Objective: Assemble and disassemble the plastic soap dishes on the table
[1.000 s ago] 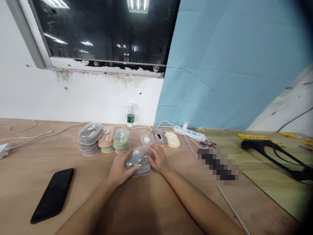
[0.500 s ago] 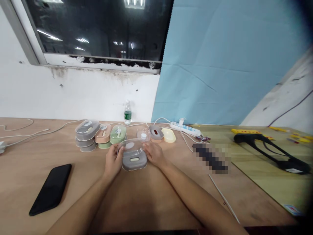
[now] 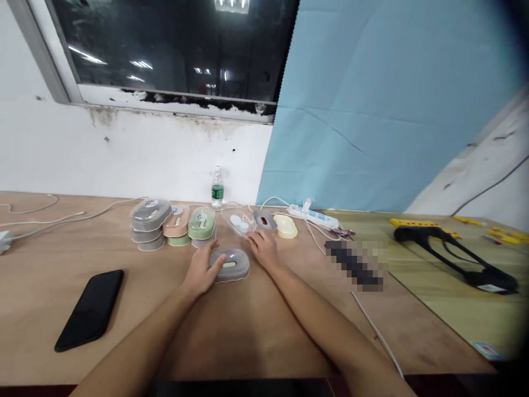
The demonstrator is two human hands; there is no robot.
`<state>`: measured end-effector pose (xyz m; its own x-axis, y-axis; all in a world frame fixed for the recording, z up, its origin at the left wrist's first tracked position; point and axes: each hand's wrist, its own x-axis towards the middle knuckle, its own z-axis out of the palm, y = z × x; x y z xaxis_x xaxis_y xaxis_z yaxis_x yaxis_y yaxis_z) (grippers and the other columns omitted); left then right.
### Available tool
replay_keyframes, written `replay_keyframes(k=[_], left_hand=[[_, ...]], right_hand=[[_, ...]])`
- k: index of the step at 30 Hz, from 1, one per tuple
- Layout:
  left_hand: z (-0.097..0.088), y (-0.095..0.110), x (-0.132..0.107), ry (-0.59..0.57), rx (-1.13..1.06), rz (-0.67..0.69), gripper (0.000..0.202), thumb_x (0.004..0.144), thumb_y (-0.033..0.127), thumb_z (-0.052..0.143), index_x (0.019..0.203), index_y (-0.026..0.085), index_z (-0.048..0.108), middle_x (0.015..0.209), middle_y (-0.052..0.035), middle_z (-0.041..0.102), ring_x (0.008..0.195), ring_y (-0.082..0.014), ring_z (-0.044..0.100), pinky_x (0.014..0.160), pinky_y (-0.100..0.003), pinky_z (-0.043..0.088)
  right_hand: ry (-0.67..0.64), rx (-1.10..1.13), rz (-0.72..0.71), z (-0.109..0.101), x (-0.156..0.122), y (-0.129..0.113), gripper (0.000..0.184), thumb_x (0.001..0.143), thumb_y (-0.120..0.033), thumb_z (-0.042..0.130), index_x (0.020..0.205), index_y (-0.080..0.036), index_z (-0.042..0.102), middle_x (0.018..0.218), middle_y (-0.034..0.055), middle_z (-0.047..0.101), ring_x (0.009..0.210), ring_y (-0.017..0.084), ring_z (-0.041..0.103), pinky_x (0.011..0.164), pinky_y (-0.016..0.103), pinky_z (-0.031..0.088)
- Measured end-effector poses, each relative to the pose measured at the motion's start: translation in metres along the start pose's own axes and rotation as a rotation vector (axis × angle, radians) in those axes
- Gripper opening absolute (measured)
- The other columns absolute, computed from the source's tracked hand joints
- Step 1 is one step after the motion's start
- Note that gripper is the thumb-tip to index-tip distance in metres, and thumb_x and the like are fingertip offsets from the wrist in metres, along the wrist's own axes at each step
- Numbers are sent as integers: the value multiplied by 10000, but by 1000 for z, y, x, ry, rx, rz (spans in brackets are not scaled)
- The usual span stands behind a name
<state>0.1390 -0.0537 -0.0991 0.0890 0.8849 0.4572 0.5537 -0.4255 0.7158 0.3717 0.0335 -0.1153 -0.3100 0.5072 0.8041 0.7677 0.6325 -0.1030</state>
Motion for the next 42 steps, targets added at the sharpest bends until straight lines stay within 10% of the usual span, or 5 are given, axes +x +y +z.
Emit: replay_keyframes(k=[6, 22, 42], left_hand=[[6, 1, 1, -71, 183, 60, 495, 870, 516, 477, 1226, 175, 515, 1209, -117, 591, 1118, -265, 537, 961, -451, 406], [9, -2, 0, -152, 234, 82, 480, 855, 535, 492, 1203, 208, 537, 1228, -93, 577, 1127, -268, 518, 965, -432, 397], [7, -15, -2, -305, 241, 90, 954, 546, 542, 779, 1356, 206, 404, 1416, -173, 382, 1256, -357, 424, 1005, -491, 376]], right_hand=[[-59, -118, 31, 12, 14, 5, 152, 891, -299, 539, 963, -241, 660, 1148, 73, 579, 1102, 245, 464, 967, 428, 326], [-378, -177, -32, 29, 25, 12, 334, 923, -245, 431, 1214, -237, 597, 1046, 86, 634, 987, 228, 496, 937, 380, 296], [8, 134, -7, -4, 7, 1, 294, 895, -259, 474, 1160, -186, 579, 1068, 93, 615, 1033, 227, 527, 939, 418, 412]])
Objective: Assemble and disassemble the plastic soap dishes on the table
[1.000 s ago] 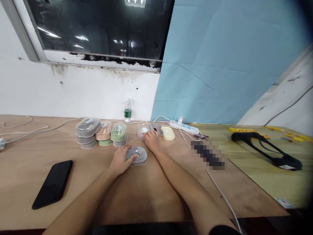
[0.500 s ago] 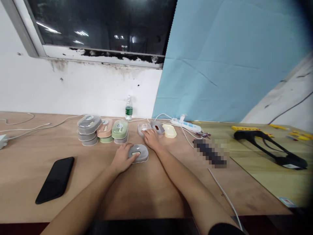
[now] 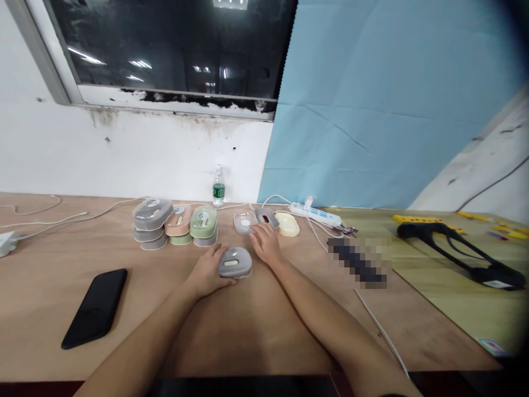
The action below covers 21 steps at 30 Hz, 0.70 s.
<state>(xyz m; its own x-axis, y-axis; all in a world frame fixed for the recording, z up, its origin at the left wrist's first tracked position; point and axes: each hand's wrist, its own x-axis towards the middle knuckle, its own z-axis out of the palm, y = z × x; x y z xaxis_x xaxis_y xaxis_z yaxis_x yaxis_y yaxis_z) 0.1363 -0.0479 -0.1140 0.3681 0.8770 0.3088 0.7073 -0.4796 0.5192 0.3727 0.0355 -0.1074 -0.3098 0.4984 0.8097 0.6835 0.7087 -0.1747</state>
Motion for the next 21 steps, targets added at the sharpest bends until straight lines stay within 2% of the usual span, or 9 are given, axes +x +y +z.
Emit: replay_keyframes(k=[4, 7, 14, 18, 21], left_hand=[[-4, 6, 0, 65, -50, 8, 812, 617, 506, 744, 1313, 206, 452, 1342, -137, 468, 1215, -313, 473, 1013, -444, 388], [-9, 11, 1, 141, -111, -46, 723, 666, 526, 702, 1267, 189, 487, 1266, -119, 536, 1169, -292, 512, 994, -425, 408], [-15, 12, 2, 243, -229, -191, 632, 740, 541, 630, 1241, 180, 500, 1239, -110, 577, 1127, -272, 549, 960, -416, 431], [-14, 12, 1, 224, -250, -206, 651, 736, 542, 630, 1254, 172, 494, 1239, -121, 585, 1123, -281, 557, 954, -424, 438], [-13, 12, 0, 187, -255, -170, 663, 721, 528, 652, 1260, 178, 490, 1261, -123, 576, 1133, -291, 553, 964, -437, 433]], right_hand=[[-79, 68, -32, -16, -12, -11, 319, 902, -325, 480, 1184, -200, 561, 1102, 93, 611, 1051, 235, 531, 923, 419, 425], [-157, 119, -59, -22, -14, -17, 390, 896, -406, 473, 1224, -203, 534, 1143, 100, 598, 1086, 250, 524, 945, 439, 417], [-197, 170, -131, -18, -9, -19, 566, 847, -517, 515, 1306, -192, 450, 1232, 129, 564, 1163, 281, 500, 987, 470, 406], [-172, 113, -104, -15, -9, -20, 537, 841, -349, 532, 1337, -181, 412, 1246, 137, 554, 1163, 273, 503, 975, 469, 421], [-189, 99, -102, -15, -10, -19, 482, 815, -195, 470, 1297, -204, 457, 1220, 111, 578, 1131, 251, 523, 964, 450, 430]])
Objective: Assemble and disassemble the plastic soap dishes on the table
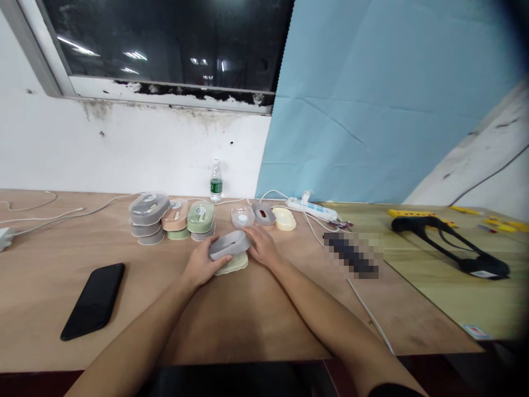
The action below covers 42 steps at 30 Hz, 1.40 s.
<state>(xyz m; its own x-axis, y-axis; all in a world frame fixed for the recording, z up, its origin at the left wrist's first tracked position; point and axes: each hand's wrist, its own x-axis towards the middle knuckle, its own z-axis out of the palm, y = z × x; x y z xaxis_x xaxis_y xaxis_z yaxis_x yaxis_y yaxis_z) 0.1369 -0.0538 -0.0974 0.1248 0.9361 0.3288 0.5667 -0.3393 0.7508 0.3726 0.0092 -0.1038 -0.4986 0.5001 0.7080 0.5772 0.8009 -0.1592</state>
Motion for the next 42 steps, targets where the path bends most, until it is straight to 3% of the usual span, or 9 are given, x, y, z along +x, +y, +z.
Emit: replay_keyframes(k=[4, 8, 12, 15, 18, 23, 29, 33, 42], left_hand=[[-2, 1, -2, -20, -20, 60, 642, 734, 490, 649, 1270, 179, 482, 1294, -132, 552, 1160, -302, 535, 972, -454, 426], [-3, 4, -3, -12, -40, 155, 705, 702, 425, 691, 1311, 179, 435, 1322, -128, 528, 1183, -286, 517, 993, -425, 414], [-2, 3, -3, 67, -22, 229, 419, 781, 303, 585, 1184, 192, 548, 1202, -87, 616, 1099, -241, 570, 954, -376, 432], [0, 0, 0, 174, -73, 134, 274, 825, 325, 543, 1047, 181, 616, 978, -53, 685, 910, -211, 628, 817, -323, 478], [0, -1, 5, 308, -213, 0, 308, 834, 415, 549, 990, 158, 616, 813, -28, 667, 748, -180, 620, 677, -278, 481], [-2, 1, 9, 395, -490, -46, 367, 831, 455, 558, 1028, 146, 562, 844, -37, 663, 766, -166, 624, 658, -255, 490], [-2, -4, 6, 321, -536, -46, 454, 847, 522, 507, 1110, 152, 530, 792, -30, 650, 638, -149, 605, 558, -245, 468], [2, -10, 3, 216, -480, 82, 572, 876, 561, 418, 1263, 141, 450, 806, -51, 652, 676, -159, 598, 662, -294, 486], [-1, -1, -1, 76, -205, 117, 459, 880, 454, 468, 1218, 146, 501, 942, -79, 657, 852, -197, 611, 795, -340, 475]], right_hand=[[31, 29, 33, 1, -2, 1, 448, 755, -120, 449, 1184, -213, 537, 1109, 83, 635, 1044, 231, 564, 913, 404, 458], [147, 72, 197, 4, -4, 4, 434, 709, -115, 445, 1119, -196, 562, 1030, 79, 644, 908, 220, 592, 793, 360, 500], [175, 46, 247, 7, -6, 4, 402, 739, -145, 464, 1127, -194, 559, 987, 76, 648, 850, 214, 599, 766, 353, 506], [207, 13, 187, 8, -6, 5, 462, 819, -226, 497, 1276, -177, 450, 1017, 96, 642, 836, 204, 606, 775, 356, 512], [185, -8, 33, 6, -5, 6, 571, 833, -345, 547, 1348, -184, 362, 1158, 135, 589, 912, 214, 603, 802, 377, 516], [27, -70, -135, 1, -3, 7, 449, 848, -348, 511, 1284, -243, 483, 1324, 122, 474, 1077, 221, 549, 865, 377, 495], [16, -141, -98, 2, 1, 10, 332, 908, -182, 376, 1137, -261, 604, 1117, 68, 607, 970, 166, 571, 824, 314, 483], [70, -153, -25, 2, 0, 17, 270, 892, -183, 403, 1002, -220, 647, 951, 76, 644, 913, 190, 583, 811, 330, 478], [415, -189, 429, -12, -10, 53, 303, 935, -316, 373, 1063, -174, 609, 953, 106, 645, 908, 231, 573, 819, 363, 451]])
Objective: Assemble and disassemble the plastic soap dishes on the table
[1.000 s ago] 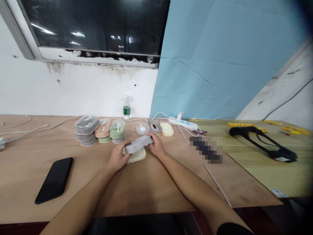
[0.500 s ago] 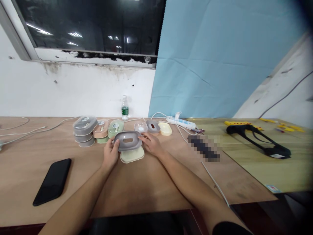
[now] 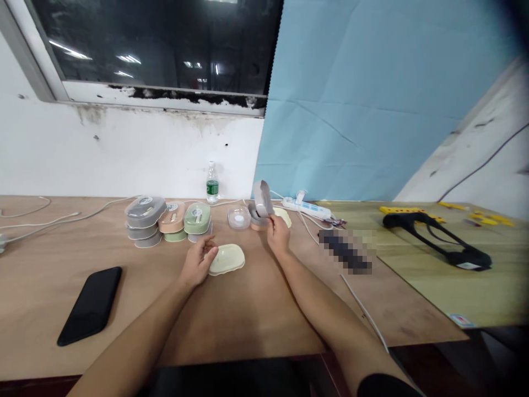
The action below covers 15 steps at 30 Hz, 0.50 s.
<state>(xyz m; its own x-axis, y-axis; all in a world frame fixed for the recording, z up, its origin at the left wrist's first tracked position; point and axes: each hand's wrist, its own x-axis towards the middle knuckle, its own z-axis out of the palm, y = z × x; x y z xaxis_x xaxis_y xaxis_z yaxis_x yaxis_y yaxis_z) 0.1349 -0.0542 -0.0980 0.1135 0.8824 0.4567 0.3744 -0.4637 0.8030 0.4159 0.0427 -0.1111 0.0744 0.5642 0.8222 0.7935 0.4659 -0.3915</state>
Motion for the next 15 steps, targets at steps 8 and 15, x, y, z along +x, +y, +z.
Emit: replay_keyframes(k=[8, 15], left_hand=[[1, 2, -1, -47, 85, -16, 422, 874, 448, 482, 1168, 158, 568, 994, -91, 669, 871, -205, 610, 779, -338, 487], [1, 3, 0, -59, 127, 10, 408, 880, 448, 474, 1156, 167, 582, 1027, -89, 675, 913, -211, 616, 820, -351, 472]], right_hand=[[-6, -76, 74, 0, 5, 20, 333, 940, -329, 364, 1107, -191, 616, 1000, 102, 600, 931, 222, 549, 822, 357, 446], [-51, -117, 75, 5, 6, 23, 287, 931, -301, 396, 1037, -219, 650, 942, 71, 570, 872, 207, 545, 764, 326, 453]])
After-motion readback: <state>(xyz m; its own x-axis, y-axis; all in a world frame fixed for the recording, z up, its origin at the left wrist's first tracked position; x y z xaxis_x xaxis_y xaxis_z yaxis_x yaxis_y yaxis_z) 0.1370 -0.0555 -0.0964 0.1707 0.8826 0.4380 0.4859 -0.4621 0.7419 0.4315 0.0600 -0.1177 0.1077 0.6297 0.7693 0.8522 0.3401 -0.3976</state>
